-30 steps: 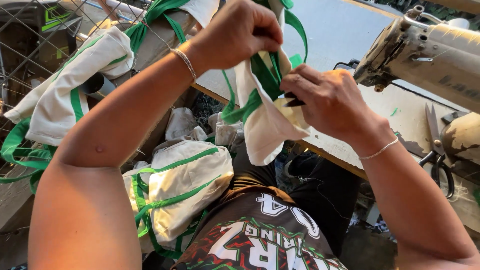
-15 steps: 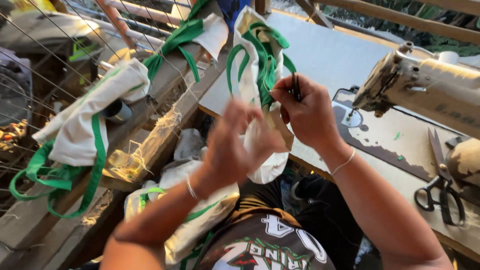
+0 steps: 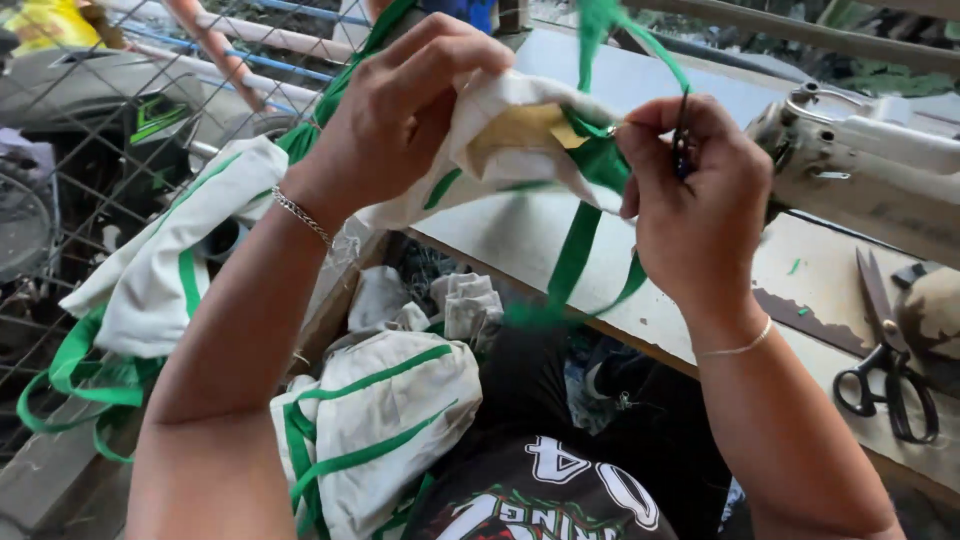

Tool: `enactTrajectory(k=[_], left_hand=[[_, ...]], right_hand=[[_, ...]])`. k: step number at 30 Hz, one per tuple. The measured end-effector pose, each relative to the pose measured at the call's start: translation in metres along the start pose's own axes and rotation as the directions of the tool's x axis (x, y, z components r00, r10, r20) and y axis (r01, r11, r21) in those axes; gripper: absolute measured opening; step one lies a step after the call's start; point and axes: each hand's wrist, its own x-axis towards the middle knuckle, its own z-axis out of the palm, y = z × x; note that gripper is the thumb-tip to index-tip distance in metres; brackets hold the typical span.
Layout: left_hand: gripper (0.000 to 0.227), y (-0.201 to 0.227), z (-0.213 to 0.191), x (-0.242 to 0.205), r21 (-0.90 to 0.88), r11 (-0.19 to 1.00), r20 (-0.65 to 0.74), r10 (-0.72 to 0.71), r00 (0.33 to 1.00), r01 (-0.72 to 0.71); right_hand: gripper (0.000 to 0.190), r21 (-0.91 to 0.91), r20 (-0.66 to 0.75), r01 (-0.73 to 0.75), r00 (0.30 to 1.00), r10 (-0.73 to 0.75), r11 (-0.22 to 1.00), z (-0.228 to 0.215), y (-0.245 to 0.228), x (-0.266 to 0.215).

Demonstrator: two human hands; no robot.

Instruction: Finishing the assembly of tote bags by trimming excess threads and securing straps using a sewing machine and scissors.

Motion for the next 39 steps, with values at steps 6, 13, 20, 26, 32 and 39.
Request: enactTrajectory(k=[6,13,20,26,32,39], left_hand=[[0.020,0.059,0.064,-0.007,0.090,0.961,-0.375,-0.211,0.903,0.262],[0.057,0.072,0.073,-0.018,0.548,0.707,-0.147,-0.444,0.884,0.446],[0.044,0.060,0.086,-0.031,0.419,0.764,-0.089,-0.504,0.859,0.491],[0.024,0.079,0.089,-0.041,0.106,0.788,0.057,-0.614,0.787,0.607],[0.031,0.087,0.136,-0.072,0.145,0.826,-0.186,-0.518,0.835,0.544],[0.026,0.101,0.158,-0.084,0.172,0.825,-0.307,-0.474,0.825,0.538]], right_hand=[[0.013,0.154,0.082,-0.436,0.900,0.429,0.886,0.024,0.040,0.001],[0.011,0.111,0.236,-0.383,0.906,0.350,0.917,0.044,0.041,-0.009],[0.012,0.143,0.269,-0.370,0.907,0.324,0.918,0.058,0.050,-0.019],[0.011,0.129,0.209,-0.282,0.945,0.252,0.951,0.065,0.064,-0.054],[0.006,0.143,0.097,-0.365,0.930,0.354,0.920,0.070,0.075,-0.082],[0.005,0.205,0.065,-0.313,0.950,0.307,0.927,0.071,0.083,-0.107]])
